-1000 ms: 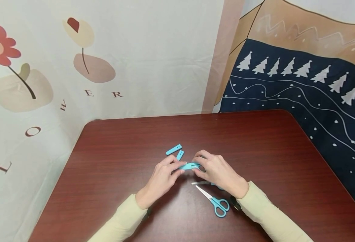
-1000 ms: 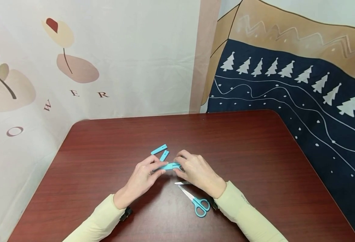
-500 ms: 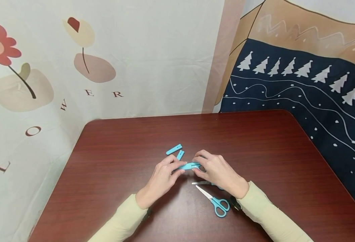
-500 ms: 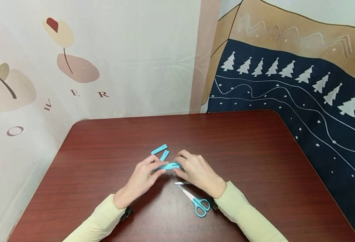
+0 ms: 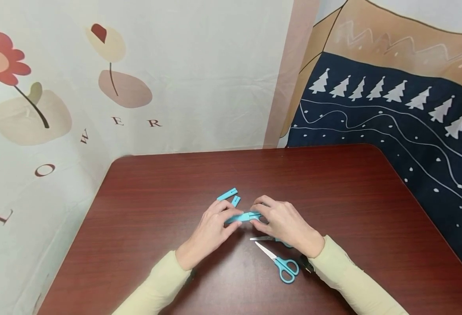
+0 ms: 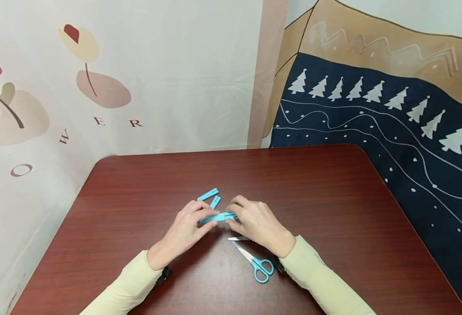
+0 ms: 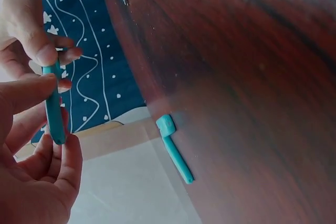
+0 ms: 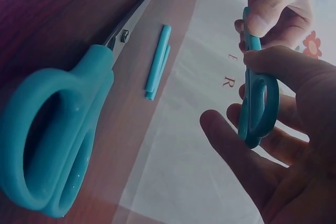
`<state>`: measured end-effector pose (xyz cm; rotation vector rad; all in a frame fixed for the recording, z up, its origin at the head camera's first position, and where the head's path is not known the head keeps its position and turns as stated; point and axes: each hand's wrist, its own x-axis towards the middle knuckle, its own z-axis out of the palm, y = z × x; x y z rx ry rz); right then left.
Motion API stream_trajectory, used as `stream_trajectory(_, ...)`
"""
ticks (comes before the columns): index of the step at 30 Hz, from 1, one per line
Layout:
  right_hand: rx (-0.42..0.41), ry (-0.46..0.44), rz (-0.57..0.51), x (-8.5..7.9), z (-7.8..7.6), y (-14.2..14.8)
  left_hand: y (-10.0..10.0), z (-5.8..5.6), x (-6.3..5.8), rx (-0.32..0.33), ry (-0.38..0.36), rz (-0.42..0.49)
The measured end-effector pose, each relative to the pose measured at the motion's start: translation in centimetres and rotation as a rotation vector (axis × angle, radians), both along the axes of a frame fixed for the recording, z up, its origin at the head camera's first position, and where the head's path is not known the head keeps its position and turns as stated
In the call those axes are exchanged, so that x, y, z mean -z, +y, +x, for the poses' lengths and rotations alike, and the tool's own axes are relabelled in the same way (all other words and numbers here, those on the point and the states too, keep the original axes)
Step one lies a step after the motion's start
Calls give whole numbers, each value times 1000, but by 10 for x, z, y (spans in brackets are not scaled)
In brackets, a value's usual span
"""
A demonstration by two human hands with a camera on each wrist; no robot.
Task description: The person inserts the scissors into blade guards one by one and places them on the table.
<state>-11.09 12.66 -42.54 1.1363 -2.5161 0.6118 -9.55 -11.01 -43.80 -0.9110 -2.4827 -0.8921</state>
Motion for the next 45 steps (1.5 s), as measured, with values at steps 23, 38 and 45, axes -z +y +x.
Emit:
stream_trajectory(23,97,-140,50,-13,-4,18,-21,-7,-10,-148,-84,-23)
stream_trajectory(38,228,-181,117,-12,-3,60,-73,-39,-13,-272,-180,-94)
stream_trajectory(45,257,-188,125,-8,-1,71,-98,-58,-8,-255,-236,-118)
